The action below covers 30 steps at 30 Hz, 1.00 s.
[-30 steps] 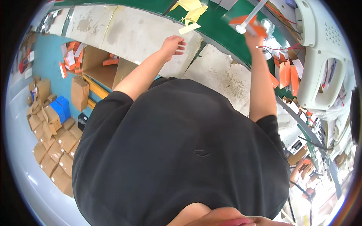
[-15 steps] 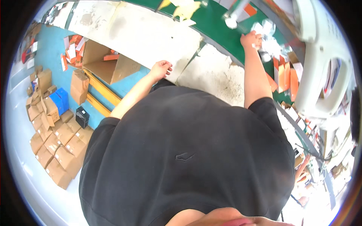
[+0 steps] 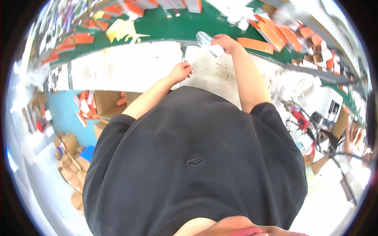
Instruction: Pack electronic components or packaged items from a production line into large cardboard shipping boxes.
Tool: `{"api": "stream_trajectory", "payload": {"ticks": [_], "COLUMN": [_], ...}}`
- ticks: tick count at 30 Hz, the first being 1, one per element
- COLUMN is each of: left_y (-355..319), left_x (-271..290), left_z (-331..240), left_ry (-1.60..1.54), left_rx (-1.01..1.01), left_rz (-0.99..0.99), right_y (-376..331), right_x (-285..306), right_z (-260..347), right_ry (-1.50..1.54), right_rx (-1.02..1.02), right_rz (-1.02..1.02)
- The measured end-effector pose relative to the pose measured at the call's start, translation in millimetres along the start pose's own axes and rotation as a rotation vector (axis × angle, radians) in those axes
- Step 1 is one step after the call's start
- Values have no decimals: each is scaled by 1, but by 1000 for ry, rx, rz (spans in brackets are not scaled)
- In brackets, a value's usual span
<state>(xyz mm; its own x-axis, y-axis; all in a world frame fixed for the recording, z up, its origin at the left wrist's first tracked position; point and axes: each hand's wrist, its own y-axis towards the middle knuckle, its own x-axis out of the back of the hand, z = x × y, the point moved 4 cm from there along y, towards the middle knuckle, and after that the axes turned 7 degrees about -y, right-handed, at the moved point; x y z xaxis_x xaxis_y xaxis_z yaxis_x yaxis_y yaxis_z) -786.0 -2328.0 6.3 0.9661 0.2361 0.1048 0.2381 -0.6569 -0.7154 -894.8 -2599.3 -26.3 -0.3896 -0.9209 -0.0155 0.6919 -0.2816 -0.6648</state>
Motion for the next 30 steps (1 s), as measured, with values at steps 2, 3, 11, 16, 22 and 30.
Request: {"api": "stream_trajectory", "payload": {"ticks": [2, 3, 11, 16, 22, 30], "left_y": [17, 30, 174, 203, 68, -74], "left_x": [-2, -8, -136, -146, -116, -25], "left_z": [-14, -16, -133, -152, -202, -181], "left_ry": [-1, 30, 369, 362, 681, 981], "left_rx": [-45, -53, -526, -199, -711, -1086], "left_rz": [-189, -163, -255, -275, -444, -254], "right_y": [-56, -91, -331, -397, -383, -375], "right_x": [-11, -17, -32, -52, -57, -51], "right_z": [-21, -33, -161, -190, -190, 17], "right_ry": [402, 579, 876, 664, 722, -603], "right_rx": [137, 201, 159, 121, 152, 576], "right_rz": [189, 205, -578, -769, -1017, -875]}}
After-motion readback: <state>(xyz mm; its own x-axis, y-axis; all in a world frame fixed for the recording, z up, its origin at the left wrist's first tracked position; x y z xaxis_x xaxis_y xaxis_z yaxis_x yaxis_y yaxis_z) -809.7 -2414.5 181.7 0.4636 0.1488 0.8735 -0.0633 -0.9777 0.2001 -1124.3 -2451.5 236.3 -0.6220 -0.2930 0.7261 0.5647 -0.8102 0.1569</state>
